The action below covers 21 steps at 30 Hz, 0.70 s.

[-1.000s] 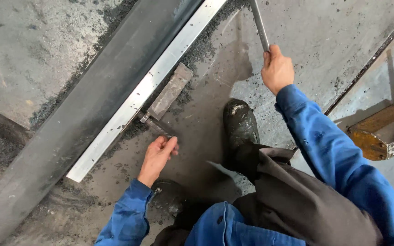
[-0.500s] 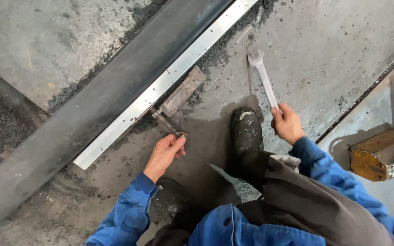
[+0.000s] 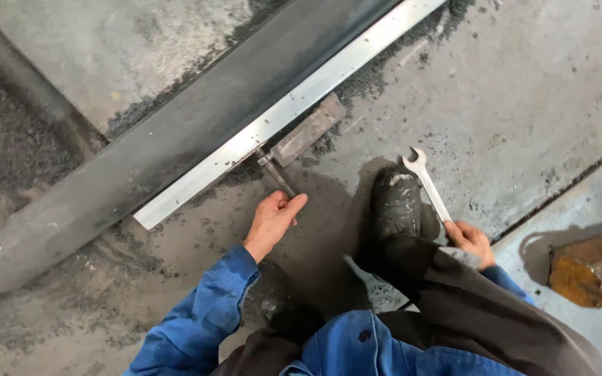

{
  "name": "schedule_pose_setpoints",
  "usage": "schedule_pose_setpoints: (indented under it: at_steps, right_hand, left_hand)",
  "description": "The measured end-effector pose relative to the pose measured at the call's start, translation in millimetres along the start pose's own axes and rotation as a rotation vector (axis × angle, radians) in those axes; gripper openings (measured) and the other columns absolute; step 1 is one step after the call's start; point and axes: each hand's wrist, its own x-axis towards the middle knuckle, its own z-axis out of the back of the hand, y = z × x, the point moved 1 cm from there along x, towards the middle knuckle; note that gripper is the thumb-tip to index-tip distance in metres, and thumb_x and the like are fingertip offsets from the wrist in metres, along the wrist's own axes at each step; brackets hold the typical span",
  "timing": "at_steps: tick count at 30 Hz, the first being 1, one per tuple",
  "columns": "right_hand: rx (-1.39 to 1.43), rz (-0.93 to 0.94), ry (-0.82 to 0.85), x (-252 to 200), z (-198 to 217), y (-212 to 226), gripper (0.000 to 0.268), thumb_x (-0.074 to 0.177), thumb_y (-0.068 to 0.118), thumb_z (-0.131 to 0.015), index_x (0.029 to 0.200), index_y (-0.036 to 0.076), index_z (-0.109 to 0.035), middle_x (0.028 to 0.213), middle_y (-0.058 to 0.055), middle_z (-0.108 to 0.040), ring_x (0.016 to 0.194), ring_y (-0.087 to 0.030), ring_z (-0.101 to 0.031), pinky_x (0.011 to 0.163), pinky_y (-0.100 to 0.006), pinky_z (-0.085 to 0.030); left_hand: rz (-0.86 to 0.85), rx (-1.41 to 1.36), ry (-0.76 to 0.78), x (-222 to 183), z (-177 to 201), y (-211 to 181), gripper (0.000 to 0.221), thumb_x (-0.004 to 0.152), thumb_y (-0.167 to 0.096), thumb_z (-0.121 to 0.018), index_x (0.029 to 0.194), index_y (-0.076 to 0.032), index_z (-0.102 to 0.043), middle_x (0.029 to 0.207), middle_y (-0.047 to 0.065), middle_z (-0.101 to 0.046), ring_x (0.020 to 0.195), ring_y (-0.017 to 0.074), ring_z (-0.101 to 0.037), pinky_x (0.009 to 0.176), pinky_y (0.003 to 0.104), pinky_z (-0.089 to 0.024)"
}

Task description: Tightening a bolt on a floor-mounted metal frame using a wrench.

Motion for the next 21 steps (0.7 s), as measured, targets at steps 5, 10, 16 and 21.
schedule_pose_setpoints:
  at_steps: [5, 10, 16, 21]
  right_hand:
    - [-0.092, -0.039, 0.019, -13.0, 33.4, 5.5, 0.046, 0.099, 0.043, -0.061, 0.084, 0.0, -0.068, 0.064, -0.003, -0.055, 0.063, -0.014, -0.047, 0.055, -0.035, -0.04]
    - [-0.214, -0.025, 0.011, -17.1, 77.6, -19.9, 0.045, 0.099, 0.043, -0.064, 0.086, 0.001, -0.07, 0.064, -0.001, -0.053, 0.063, -0.011, -0.045, 0.056, -0.031, -0.038]
    - [-0.09, -0.154, -0.07, -11.6, 104.6, -2.4, 0.041, 0.1, 0.038, -0.071, 0.089, -0.001, -0.071, 0.063, -0.001, -0.049, 0.053, -0.012, -0.038, 0.047, -0.032, -0.028]
    - [-0.038, -0.03, -0.078, -15.4, 84.8, 81.0, 0.041, 0.104, 0.039, -0.068, 0.092, 0.001, -0.07, 0.065, 0.004, -0.052, 0.054, -0.009, -0.04, 0.048, -0.029, -0.03]
  left_hand:
    - [0.012, -0.336, 0.38, 1.8, 16.0, -0.4, 0.037, 0.09, -0.041, -0.062, 0.12, -0.018, -0.064, 0.085, -0.003, -0.07, 0.075, 0.0081, -0.069, 0.065, 0.027, -0.055]
    - [-0.038, -0.015, 0.065, 1.5, 3.6, 2.0, 0.047, 0.093, -0.04, -0.076, 0.108, 0.003, -0.068, 0.084, 0.005, -0.069, 0.07, 0.0148, -0.065, 0.061, 0.032, -0.052]
    - [-0.064, -0.266, 0.294, 7.6, 7.9, 8.4, 0.041, 0.087, -0.046, -0.072, 0.109, -0.011, -0.069, 0.083, -0.002, -0.071, 0.072, 0.0082, -0.067, 0.062, 0.027, -0.053]
    - [-0.068, -0.097, 0.074, -6.1, 9.7, -10.2, 0.046, 0.089, -0.045, -0.079, 0.096, 0.001, -0.071, 0.075, 0.003, -0.066, 0.066, 0.0122, -0.062, 0.057, 0.031, -0.052]
